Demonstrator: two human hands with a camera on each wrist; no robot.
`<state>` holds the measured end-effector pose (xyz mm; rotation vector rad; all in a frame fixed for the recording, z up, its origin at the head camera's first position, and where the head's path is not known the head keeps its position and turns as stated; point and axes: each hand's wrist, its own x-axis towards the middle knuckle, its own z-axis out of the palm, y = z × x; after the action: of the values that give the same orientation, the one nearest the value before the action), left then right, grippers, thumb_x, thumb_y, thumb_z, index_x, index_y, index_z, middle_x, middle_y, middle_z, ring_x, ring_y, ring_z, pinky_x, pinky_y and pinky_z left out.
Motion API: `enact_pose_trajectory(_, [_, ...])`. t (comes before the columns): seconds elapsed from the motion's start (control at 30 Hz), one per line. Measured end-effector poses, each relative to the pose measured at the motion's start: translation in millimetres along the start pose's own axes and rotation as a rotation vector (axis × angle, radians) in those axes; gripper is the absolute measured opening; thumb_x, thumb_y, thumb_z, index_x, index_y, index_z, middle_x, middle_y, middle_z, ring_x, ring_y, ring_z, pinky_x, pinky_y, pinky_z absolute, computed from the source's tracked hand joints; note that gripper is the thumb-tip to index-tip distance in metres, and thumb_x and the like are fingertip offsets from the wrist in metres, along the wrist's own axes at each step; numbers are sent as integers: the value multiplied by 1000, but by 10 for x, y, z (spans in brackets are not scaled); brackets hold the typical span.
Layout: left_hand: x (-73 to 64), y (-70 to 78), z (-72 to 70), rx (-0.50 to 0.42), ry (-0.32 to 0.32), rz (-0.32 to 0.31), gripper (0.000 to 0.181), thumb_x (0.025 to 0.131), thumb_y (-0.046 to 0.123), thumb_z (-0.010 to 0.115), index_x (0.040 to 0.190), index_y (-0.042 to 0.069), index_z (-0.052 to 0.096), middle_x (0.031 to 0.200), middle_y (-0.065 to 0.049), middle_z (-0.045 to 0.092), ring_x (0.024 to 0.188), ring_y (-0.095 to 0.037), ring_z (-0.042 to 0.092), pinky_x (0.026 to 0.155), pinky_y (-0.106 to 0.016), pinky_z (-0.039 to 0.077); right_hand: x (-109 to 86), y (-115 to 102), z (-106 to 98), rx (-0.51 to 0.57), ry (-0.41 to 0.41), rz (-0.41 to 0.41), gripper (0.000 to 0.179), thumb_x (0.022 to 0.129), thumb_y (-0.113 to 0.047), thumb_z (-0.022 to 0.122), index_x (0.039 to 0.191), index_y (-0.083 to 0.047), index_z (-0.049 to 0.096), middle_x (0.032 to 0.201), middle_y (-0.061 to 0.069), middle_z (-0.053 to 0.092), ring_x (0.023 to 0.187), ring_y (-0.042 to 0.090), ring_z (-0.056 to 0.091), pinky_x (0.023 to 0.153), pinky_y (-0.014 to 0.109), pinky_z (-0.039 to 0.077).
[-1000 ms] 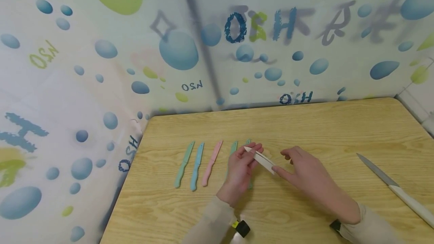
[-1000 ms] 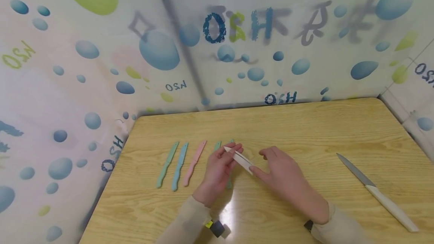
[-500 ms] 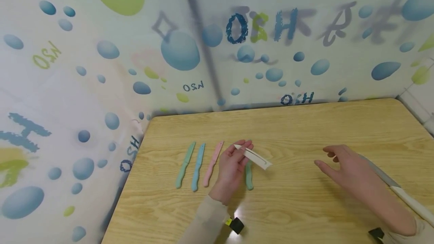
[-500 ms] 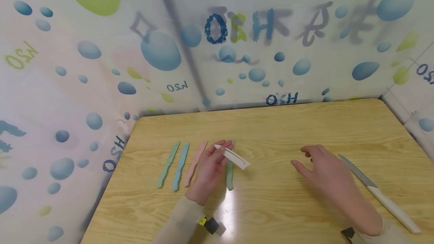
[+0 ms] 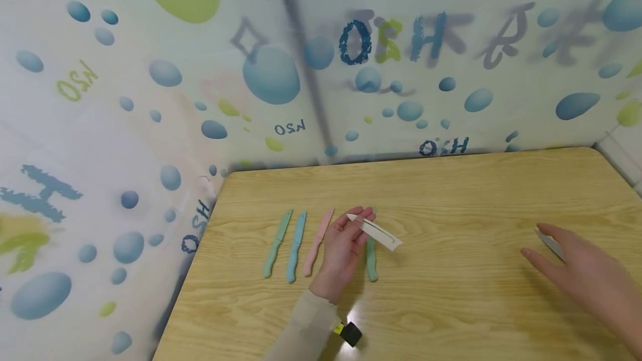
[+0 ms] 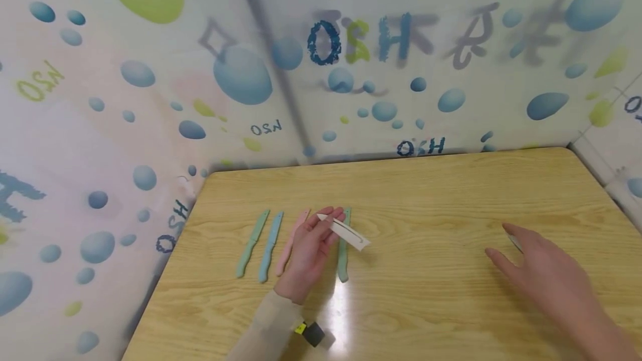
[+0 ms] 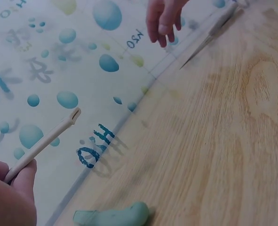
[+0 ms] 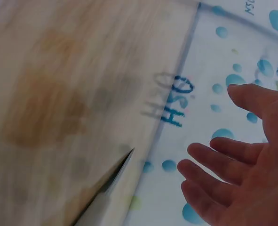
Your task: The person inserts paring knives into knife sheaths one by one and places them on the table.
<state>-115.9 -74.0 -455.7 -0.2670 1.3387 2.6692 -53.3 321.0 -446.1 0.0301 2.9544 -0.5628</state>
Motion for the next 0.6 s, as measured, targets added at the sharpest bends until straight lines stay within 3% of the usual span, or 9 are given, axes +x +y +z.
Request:
enact_pose_trajectory(0.3, [-10,23,-12,-18,7,-4,20,105,-4,54,124,-7,59,128,-24,68,115,-26,70,98,-33,57,-135,373,141,39,233,-65,83,97,-44,71,134,25,42,127,53,43,111,71,42,89,83,37])
enact_pose_trajectory(0.4, [-16,32,-16,-12,5,-2,21,105,-3,53,125,-8,58,127,-23,68,113,-24,71,97,-32,57,-148,481,179,66,241,-55,86,97,-44,72,134,26,40,127,54,40,113,71,38,93,84,34])
enact_pose_trajectory(0.57, [-16,47,-44,5,3,-5,26,106,-1,53,130,-11,54,130,-24,66,114,-23,71,94,-30,59,-214,715,281,101,219,19,95,98,-47,69,143,25,26,136,54,28,125,71,25,109,82,16])
enact_pose_trajectory(0.6, [-12,48,-52,9,0,-4,28,106,-1,53,132,-12,53,131,-24,66,115,-23,70,94,-29,59,-232,775,304,97,207,33,98,97,-48,69,144,25,24,136,54,28,124,71,25,109,82,17])
